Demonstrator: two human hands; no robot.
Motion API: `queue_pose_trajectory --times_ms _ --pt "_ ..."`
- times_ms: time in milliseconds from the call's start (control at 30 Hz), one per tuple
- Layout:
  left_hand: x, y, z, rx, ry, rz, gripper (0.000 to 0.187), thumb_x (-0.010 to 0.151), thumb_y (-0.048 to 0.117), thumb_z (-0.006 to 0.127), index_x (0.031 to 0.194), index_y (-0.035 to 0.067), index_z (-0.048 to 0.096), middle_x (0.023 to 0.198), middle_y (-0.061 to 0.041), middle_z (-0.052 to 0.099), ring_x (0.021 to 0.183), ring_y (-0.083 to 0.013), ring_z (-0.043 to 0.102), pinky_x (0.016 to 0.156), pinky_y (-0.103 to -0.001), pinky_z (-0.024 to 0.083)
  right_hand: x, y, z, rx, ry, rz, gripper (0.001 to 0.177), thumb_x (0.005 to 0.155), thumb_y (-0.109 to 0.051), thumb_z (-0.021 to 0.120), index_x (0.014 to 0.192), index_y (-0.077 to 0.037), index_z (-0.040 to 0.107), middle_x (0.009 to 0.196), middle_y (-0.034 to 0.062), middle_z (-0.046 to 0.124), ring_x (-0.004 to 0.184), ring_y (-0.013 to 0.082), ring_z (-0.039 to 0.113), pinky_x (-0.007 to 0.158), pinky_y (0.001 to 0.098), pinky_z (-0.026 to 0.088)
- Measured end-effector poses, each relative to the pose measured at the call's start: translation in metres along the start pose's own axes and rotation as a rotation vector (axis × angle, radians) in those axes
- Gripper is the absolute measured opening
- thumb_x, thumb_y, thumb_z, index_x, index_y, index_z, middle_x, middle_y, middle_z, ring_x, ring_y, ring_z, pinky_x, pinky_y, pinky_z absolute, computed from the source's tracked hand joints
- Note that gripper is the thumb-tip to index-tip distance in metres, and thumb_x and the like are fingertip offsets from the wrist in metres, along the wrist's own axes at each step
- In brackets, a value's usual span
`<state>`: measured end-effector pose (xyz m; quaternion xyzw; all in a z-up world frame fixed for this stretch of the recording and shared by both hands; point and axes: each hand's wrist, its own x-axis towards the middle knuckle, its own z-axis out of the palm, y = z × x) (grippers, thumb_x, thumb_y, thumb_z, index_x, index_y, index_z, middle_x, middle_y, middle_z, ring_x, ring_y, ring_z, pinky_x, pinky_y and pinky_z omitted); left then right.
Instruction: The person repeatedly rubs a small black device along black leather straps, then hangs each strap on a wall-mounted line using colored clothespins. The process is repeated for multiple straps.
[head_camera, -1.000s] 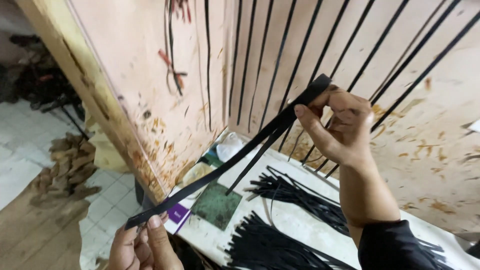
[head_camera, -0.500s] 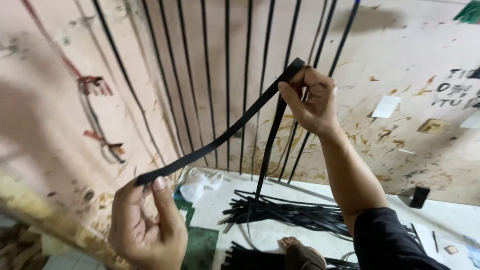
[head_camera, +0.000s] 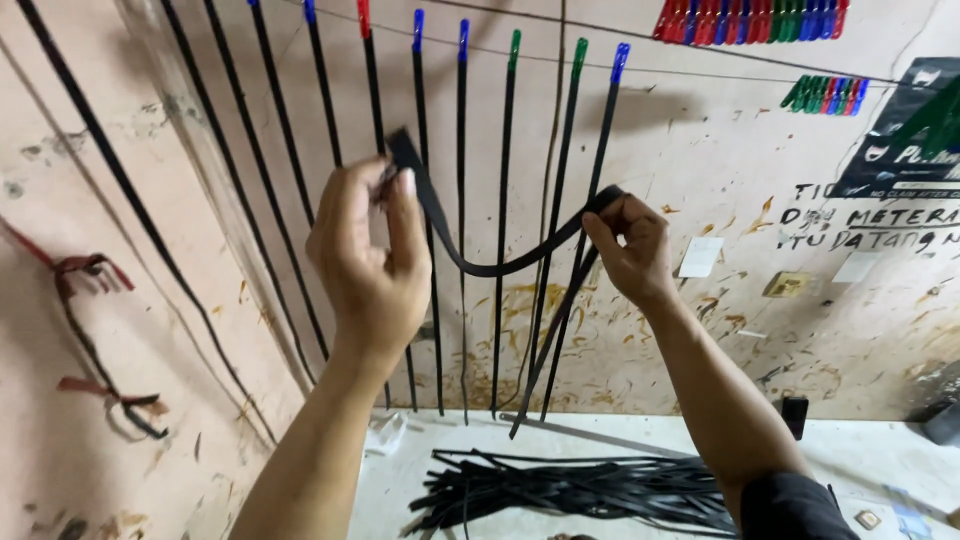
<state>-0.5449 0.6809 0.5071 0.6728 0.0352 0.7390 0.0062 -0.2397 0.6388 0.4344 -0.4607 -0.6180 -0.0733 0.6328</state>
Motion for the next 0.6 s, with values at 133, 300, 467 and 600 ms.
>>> queue_pose_trajectory --times_ms 133,300,467,600 --pt "0.017 -0.026 0.04 -0.079 -0.031 -0.013 0.008 0.11 0.004 0.052 0.106 -0.002 0.056 0.088 -0.011 0.061 0.071 -0.0171 0.057 0.062 -0.026 0.052 -0.01 0.023 -0.01 0.025 0.054 0.121 0.016 0.098 -0.003 0.07 0.086 -0.008 0.059 0.076 0.003 0.059 0.066 0.0104 0.05 0.055 0.0209 0.041" --pt "0.027 -0.058 0.09 -0.167 0.023 -0.041 0.009 0.105 0.004 0.06 0.102 -0.003 0.064 0.078 -0.016 0.063 0.071 -0.0301 0.07 0.062 -0.036 0.06 -0.029 0.031 -0.009 0.069 0.169 0.29 0.017 0.096 -0.007 0.073 0.081 0.0 0.068 0.06 0.0082 0.057 0.052 0.013 0.05 0.047 0.0233 0.041" --pt "0.033 -0.081 0.133 -0.16 0.0 -0.048 0.009 0.103 0.007 0.062 0.098 0.0 0.065 0.076 -0.016 0.066 0.07 -0.0324 0.071 0.057 -0.039 0.058 -0.04 0.072 -0.008 0.196 0.274 0.451 0.021 0.093 -0.007 0.073 0.077 0.0 0.062 0.055 0.0046 0.051 0.047 0.0098 0.048 0.042 0.0211 0.037" --pt "0.038 -0.094 0.17 -0.206 -0.009 -0.139 0.011 0.102 0.011 0.062 0.096 0.004 0.069 0.074 -0.009 0.07 0.066 -0.0238 0.072 0.056 -0.033 0.059 -0.043 0.095 -0.018 0.252 0.291 0.63 0.025 0.092 -0.007 0.072 0.071 -0.001 0.061 0.052 0.0082 0.052 0.041 0.0125 0.048 0.034 0.025 0.037"
